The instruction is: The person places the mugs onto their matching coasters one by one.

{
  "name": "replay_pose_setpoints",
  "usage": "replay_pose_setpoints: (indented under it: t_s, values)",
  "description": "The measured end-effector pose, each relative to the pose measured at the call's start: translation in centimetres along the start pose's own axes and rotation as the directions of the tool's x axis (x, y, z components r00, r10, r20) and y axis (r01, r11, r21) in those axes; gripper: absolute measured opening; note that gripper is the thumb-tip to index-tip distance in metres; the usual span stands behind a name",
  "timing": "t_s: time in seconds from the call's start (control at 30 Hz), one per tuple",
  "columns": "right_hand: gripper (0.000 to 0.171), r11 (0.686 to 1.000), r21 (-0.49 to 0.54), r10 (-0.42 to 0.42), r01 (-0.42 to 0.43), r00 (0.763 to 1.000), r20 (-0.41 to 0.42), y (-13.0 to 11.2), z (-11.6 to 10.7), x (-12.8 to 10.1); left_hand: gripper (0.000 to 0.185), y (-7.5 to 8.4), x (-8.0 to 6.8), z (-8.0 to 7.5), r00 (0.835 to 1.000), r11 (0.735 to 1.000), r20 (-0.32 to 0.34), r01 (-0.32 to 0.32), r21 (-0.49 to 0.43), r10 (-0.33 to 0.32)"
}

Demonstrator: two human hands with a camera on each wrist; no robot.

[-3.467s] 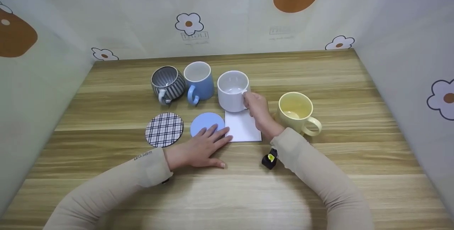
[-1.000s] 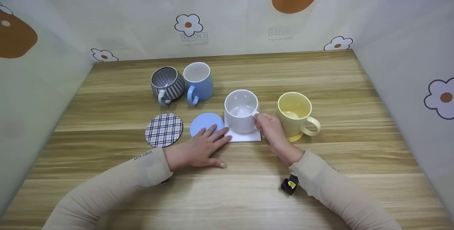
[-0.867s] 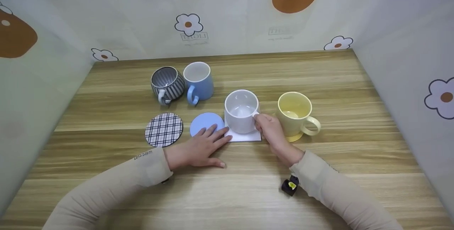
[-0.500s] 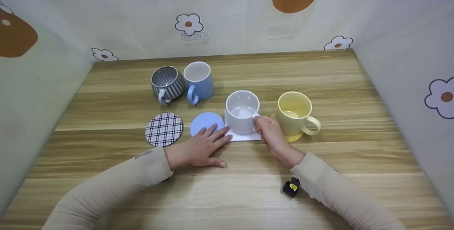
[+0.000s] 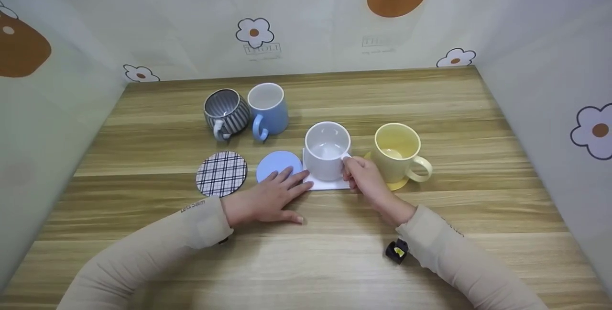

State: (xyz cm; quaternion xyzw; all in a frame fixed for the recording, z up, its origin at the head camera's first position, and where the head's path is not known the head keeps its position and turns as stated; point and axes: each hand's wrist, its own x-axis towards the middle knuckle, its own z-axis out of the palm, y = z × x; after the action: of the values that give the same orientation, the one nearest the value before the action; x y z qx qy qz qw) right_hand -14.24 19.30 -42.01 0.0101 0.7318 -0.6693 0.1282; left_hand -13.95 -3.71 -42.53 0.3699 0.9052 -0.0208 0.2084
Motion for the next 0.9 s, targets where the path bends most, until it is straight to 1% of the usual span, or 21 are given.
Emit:
replay_pose_setpoints:
  t_s: [0.07, 0.13, 0.2, 0.23, 0.27, 0.3, 0.33, 0.37, 0.43, 0.47, 0.5, 0.53, 0.57, 0.63, 0.7, 0.73, 0.77, 0.8, 0.87, 0.9]
  values:
    - [0.034, 1.0, -0.028, 0.005, -0.005, 1.0, 0.001, -0.2, -0.1, -0.1, 0.078, -0.1, 0.0, -0.1, 1.0, 1.0, -0.005, -0.001, -0.014, 0.001]
    - [0.031, 0.997, -0.08, -0.01, 0.01, 1.0, -0.001, -0.4, -0.1, -0.2, 0.076, -0.2, -0.1, -0.2, 1.0, 1.0, -0.011, -0.005, -0.031, 0.005]
    - [0.03, 0.98, -0.194, -0.051, 0.049, 0.999, -0.006, -0.7, -0.2, -0.4, 0.074, -0.3, -0.2, -0.4, 1.0, 0.998, -0.02, -0.01, -0.055, 0.009]
    - [0.03, 0.961, -0.265, -0.083, 0.077, 0.997, -0.01, -0.8, -0.2, -0.6, 0.074, -0.4, -0.2, -0.5, 1.0, 0.998, -0.026, -0.012, -0.068, 0.011]
    - [0.029, 0.928, -0.354, -0.124, 0.112, 0.992, -0.013, -1.0, -0.3, -0.8, 0.074, -0.5, -0.4, -0.7, 0.999, 0.997, -0.033, -0.015, -0.08, 0.012]
    - [0.029, 0.883, -0.446, -0.169, 0.145, 0.985, -0.014, -1.2, -0.4, -1.0, 0.073, -0.7, -0.5, -0.8, 0.999, 0.996, -0.043, -0.016, -0.092, 0.012]
    - [0.028, 0.831, -0.528, -0.211, 0.173, 0.977, -0.012, -1.5, -0.4, -1.2, 0.073, -0.9, -0.7, -1.1, 0.998, 0.995, -0.058, -0.014, -0.103, 0.008]
    - [0.026, 0.772, -0.604, -0.254, 0.198, 0.967, -0.008, -1.7, -0.5, -1.4, 0.072, -1.2, -0.9, -1.3, 0.997, 0.994, -0.082, -0.015, -0.11, 0.006]
    - [0.026, 0.659, -0.713, -0.339, 0.237, 0.941, 0.0, -2.2, -0.5, -2.0, 0.07, -1.8, -1.3, -1.7, 0.989, 0.992, -0.147, -0.01, -0.125, -0.008]
    - [0.027, 0.606, -0.753, -0.387, 0.259, 0.922, 0.005, -2.5, -0.5, -2.2, 0.068, -2.1, -1.6, -2.0, 0.981, 0.99, -0.191, -0.003, -0.138, -0.023]
    - [0.027, 0.563, -0.775, -0.433, 0.286, 0.901, 0.018, -2.8, -0.4, -2.5, 0.067, -2.5, -1.8, -2.2, 0.97, 0.988, -0.241, 0.007, -0.153, -0.045]
    - [0.027, 0.518, -0.794, -0.483, 0.318, 0.875, 0.035, -3.0, -0.3, -2.7, 0.065, -2.9, -2.0, -2.4, 0.953, 0.984, -0.293, 0.023, -0.177, -0.075]
    - [0.026, 0.465, -0.811, -0.54, 0.354, 0.84, 0.057, -3.2, -0.1, -2.9, 0.063, -3.3, -2.2, -2.5, 0.933, 0.977, -0.341, 0.044, -0.211, -0.116]
    - [0.023, 0.356, -0.827, -0.644, 0.435, 0.756, 0.121, -3.4, 0.4, -3.2, 0.06, -4.0, -2.7, -2.9, 0.883, 0.946, -0.415, 0.086, -0.313, -0.218]
    - [0.024, 0.24, -0.822, -0.714, 0.516, 0.668, 0.211, -3.3, 1.0, -3.5, 0.06, -4.6, -3.1, -3.2, 0.835, 0.895, -0.445, 0.117, -0.431, -0.324]
    - [0.025, 0.198, -0.808, -0.729, 0.555, 0.635, 0.257, -3.3, 1.4, -3.5, 0.06, -5.0, -3.2, -3.4, 0.815, 0.861, -0.447, 0.12, -0.494, -0.37]
    - [0.026, 0.17, -0.785, -0.732, 0.596, 0.61, 0.305, -3.1, 1.8, -3.5, 0.061, -5.3, -3.3, -3.5, 0.802, 0.826, -0.437, 0.119, -0.551, -0.407]
    - [0.027, 0.157, -0.76, -0.724, 0.631, 0.597, 0.346, -2.9, 2.3, -3.6, 0.062, -5.6, -3.3, -3.7, 0.793, 0.787, -0.423, 0.11, -0.607, -0.438]
    - [0.031, 0.138, -0.716, -0.686, 0.684, 0.588, 0.429, -2.5, 3.1, -3.6, 0.064, -6.2, -3.2, -3.9, 0.782, 0.713, -0.391, 0.094, -0.695, -0.485]
    - [0.032, 0.14, -0.692, -0.66, 0.709, 0.587, 0.468, -2.3, 3.5, -3.6, 0.064, -6.5, -3.1, -4.0, 0.778, 0.679, -0.374, 0.089, -0.729, -0.504]
